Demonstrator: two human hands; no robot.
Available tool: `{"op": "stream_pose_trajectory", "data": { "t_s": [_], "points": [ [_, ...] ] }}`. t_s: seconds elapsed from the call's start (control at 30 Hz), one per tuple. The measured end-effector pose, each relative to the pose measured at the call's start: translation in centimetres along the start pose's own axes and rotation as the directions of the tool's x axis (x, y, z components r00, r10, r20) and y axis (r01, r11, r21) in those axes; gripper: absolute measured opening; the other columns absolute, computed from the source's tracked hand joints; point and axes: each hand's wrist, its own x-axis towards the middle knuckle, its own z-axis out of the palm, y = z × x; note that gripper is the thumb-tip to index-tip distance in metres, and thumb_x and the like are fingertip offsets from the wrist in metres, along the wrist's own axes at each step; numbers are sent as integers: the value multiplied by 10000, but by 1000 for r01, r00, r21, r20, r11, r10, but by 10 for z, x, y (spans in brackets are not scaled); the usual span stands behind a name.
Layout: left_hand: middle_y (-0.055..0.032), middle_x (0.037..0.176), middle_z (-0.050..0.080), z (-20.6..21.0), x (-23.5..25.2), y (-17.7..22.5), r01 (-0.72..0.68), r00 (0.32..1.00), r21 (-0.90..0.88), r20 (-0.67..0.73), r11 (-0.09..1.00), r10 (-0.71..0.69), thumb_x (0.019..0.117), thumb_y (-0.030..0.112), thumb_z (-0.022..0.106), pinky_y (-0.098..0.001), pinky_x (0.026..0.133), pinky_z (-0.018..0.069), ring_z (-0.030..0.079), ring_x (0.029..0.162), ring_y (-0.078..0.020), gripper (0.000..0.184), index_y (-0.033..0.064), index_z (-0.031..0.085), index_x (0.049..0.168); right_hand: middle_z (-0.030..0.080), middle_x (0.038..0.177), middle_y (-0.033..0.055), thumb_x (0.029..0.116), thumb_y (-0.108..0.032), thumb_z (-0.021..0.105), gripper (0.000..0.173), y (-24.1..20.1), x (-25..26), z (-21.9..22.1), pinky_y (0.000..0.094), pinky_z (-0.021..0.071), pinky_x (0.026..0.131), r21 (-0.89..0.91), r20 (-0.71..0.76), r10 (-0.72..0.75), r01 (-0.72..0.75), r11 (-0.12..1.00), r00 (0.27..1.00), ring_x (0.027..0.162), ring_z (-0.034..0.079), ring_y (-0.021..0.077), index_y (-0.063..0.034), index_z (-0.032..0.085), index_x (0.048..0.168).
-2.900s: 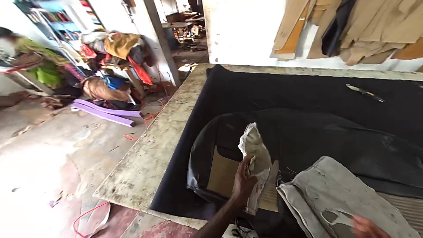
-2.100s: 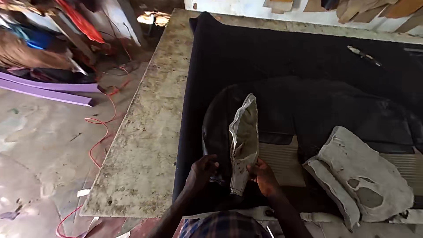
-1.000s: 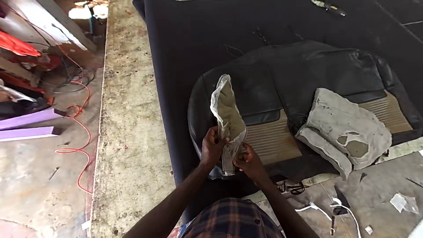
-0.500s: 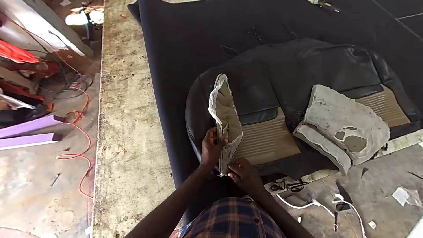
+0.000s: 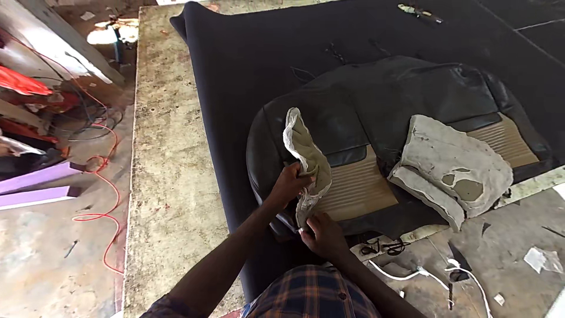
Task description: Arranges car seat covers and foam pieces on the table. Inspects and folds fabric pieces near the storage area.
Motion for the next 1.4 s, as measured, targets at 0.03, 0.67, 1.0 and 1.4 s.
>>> {"op": "stream_pose_trajectory", "data": {
  "t_s": [0.03, 0.67, 1.0, 1.4],
  "points": [
    [-145, 990, 705, 1, 0, 1, -37, 999, 15, -22, 999, 37, 934, 100, 723, -392, 631, 584, 693, 787, -235, 241, 15, 626, 1138, 644, 914, 73, 923, -377, 636, 276, 2, -1, 0, 419, 573, 638, 23, -53, -6, 7, 1000, 999, 854, 663, 249, -113, 694, 869],
    [-113, 1110, 707, -12, -46, 1, -94, 962, 146, -241, 985, 128, 975, 96, 672, -425, 811, 594, 704, 957, -213, 280, 65, 605, 1244, 680, 1024, 50, 961, -207, 636, 164, 13, -8, 3, 322, 592, 687, 96, -280, -217, 252, 963, 935, 879, 671, 163, -163, 782, 1021],
    [-118, 1058, 724, -23, -24, -28, -96, 960, 85, -255, 992, 114, 933, 91, 728, -421, 800, 614, 717, 929, -212, 272, 37, 636, 1183, 680, 1028, 13, 971, -197, 606, 179, 17, -13, 12, 334, 574, 767, 49, -107, -278, 284, 958, 955, 946, 644, 175, -187, 784, 981],
    [-154, 1097, 689, -18, -46, -2, -15, 982, 115, -187, 993, 37, 993, 115, 653, -427, 755, 594, 693, 911, -235, 259, 21, 593, 1227, 703, 992, 17, 963, -224, 639, 144, 16, -11, 17, 342, 590, 752, 12, -147, -256, 261, 965, 955, 920, 671, 189, -157, 756, 915]
  ]
}}
